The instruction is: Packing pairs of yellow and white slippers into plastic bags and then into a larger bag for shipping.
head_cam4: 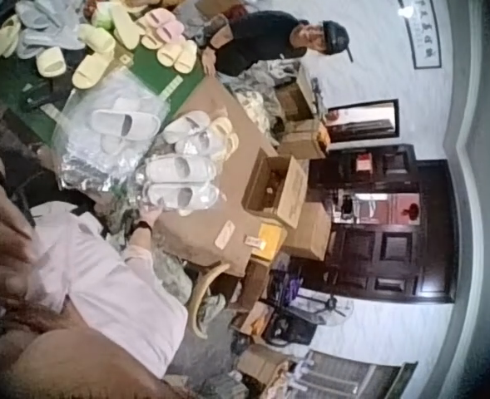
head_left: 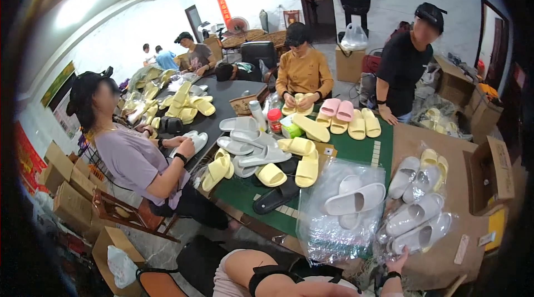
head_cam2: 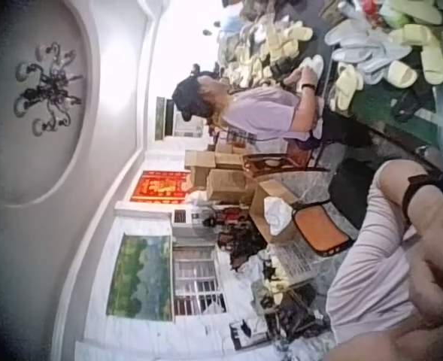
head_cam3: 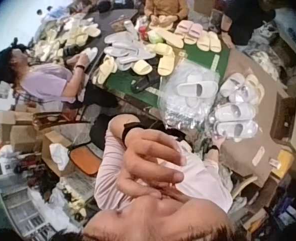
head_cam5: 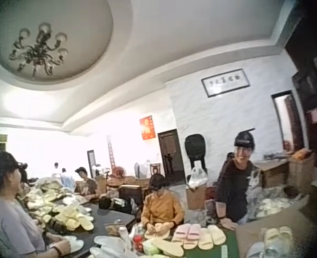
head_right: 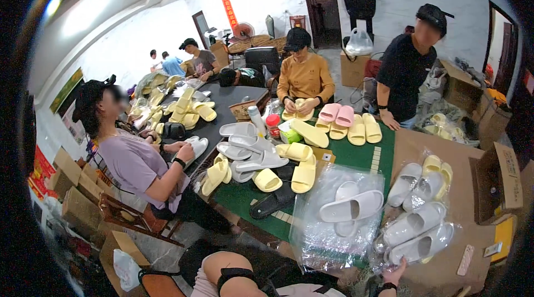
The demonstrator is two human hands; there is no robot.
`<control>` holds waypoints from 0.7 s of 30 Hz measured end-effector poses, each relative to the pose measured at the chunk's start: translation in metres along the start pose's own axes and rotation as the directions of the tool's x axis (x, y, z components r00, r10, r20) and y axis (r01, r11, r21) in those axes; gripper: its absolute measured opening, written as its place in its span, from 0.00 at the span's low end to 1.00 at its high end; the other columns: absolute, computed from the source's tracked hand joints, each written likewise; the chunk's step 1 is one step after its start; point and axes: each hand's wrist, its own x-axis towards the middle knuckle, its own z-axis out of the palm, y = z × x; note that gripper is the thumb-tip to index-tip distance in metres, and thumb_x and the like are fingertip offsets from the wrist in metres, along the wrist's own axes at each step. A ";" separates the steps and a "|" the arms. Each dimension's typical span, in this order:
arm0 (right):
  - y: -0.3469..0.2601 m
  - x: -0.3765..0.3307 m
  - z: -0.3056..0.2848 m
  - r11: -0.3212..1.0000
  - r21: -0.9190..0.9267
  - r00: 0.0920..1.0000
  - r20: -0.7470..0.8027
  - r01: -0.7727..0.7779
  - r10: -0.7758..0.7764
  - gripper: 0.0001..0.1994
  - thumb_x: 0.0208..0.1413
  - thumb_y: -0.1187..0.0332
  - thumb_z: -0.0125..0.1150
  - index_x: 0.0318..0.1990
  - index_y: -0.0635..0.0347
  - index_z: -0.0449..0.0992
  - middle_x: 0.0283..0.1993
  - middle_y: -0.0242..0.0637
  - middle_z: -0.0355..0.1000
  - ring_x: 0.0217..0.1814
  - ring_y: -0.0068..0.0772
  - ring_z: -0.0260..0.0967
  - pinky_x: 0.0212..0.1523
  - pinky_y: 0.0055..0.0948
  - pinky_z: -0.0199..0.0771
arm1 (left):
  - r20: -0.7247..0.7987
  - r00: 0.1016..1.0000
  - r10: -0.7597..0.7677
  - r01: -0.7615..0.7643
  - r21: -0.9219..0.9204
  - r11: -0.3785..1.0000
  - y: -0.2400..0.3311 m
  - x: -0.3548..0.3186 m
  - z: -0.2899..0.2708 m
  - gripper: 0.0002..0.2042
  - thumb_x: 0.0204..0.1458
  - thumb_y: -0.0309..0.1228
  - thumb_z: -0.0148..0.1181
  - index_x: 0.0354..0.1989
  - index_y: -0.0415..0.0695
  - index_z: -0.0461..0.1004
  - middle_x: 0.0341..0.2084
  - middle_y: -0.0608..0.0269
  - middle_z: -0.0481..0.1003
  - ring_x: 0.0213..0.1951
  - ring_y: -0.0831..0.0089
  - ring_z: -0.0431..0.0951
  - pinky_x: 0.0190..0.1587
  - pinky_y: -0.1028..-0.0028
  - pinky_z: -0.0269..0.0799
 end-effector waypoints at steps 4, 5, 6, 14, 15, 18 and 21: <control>-0.002 0.008 -0.020 0.948 0.236 0.973 0.139 -0.214 0.185 0.27 0.45 0.45 0.55 0.50 0.50 0.67 0.48 0.35 0.66 0.46 0.38 0.63 0.44 0.40 0.65 | 0.446 0.894 0.040 0.233 -0.540 0.809 -0.012 0.010 -0.018 0.19 0.54 0.37 0.52 0.51 0.40 0.60 0.43 0.47 0.68 0.43 0.56 0.72 0.39 0.63 0.71; -0.009 -0.005 -0.008 0.924 0.268 0.957 0.172 -0.273 0.233 0.27 0.45 0.47 0.56 0.50 0.52 0.67 0.48 0.36 0.67 0.48 0.40 0.64 0.45 0.42 0.65 | 0.591 0.805 -0.056 0.511 -0.641 0.573 -0.012 0.010 -0.016 0.24 0.55 0.42 0.49 0.55 0.37 0.59 0.48 0.42 0.66 0.47 0.52 0.70 0.44 0.59 0.70; -0.003 -0.002 -0.014 0.919 0.287 0.954 0.207 -0.271 0.217 0.26 0.45 0.49 0.56 0.49 0.52 0.67 0.48 0.37 0.67 0.48 0.42 0.64 0.45 0.43 0.65 | 0.596 0.803 -0.015 0.511 -0.674 0.534 -0.012 -0.001 -0.009 0.24 0.55 0.42 0.49 0.55 0.37 0.59 0.48 0.42 0.66 0.47 0.52 0.70 0.44 0.59 0.70; 0.037 0.049 -0.071 0.992 -0.001 0.991 0.047 0.125 -0.125 0.25 0.40 0.48 0.59 0.46 0.48 0.69 0.40 0.35 0.67 0.40 0.39 0.62 0.41 0.38 0.63 | 0.669 0.741 0.052 0.665 -0.721 -0.196 0.012 -0.016 0.031 0.43 0.52 0.61 0.33 0.60 0.28 0.49 0.56 0.28 0.53 0.58 0.37 0.55 0.55 0.49 0.54; 0.009 0.005 0.002 0.952 0.136 0.957 -0.060 -0.274 0.284 0.22 0.40 0.48 0.59 0.44 0.44 0.70 0.36 0.33 0.66 0.36 0.36 0.61 0.38 0.34 0.63 | 0.685 0.729 -0.020 0.678 -0.725 -0.118 0.017 -0.023 0.025 0.43 0.52 0.61 0.32 0.60 0.28 0.49 0.55 0.27 0.53 0.58 0.37 0.55 0.55 0.49 0.54; -0.009 -0.012 0.005 0.958 0.236 0.985 0.081 -0.165 0.150 0.20 0.43 0.51 0.59 0.44 0.44 0.70 0.34 0.30 0.67 0.35 0.34 0.62 0.35 0.30 0.64 | 0.677 0.736 0.025 0.674 -0.728 -0.128 0.010 -0.023 0.036 0.44 0.52 0.62 0.32 0.60 0.27 0.49 0.55 0.26 0.53 0.58 0.36 0.55 0.55 0.48 0.54; -0.009 -0.011 -0.009 0.936 0.298 0.980 0.109 -0.190 0.164 0.18 0.45 0.54 0.58 0.43 0.47 0.71 0.37 0.29 0.70 0.36 0.33 0.64 0.34 0.30 0.65 | 0.668 0.732 0.134 0.682 -0.715 -0.155 -0.015 -0.018 0.058 0.46 0.51 0.64 0.31 0.59 0.25 0.48 0.54 0.23 0.52 0.58 0.35 0.54 0.55 0.47 0.53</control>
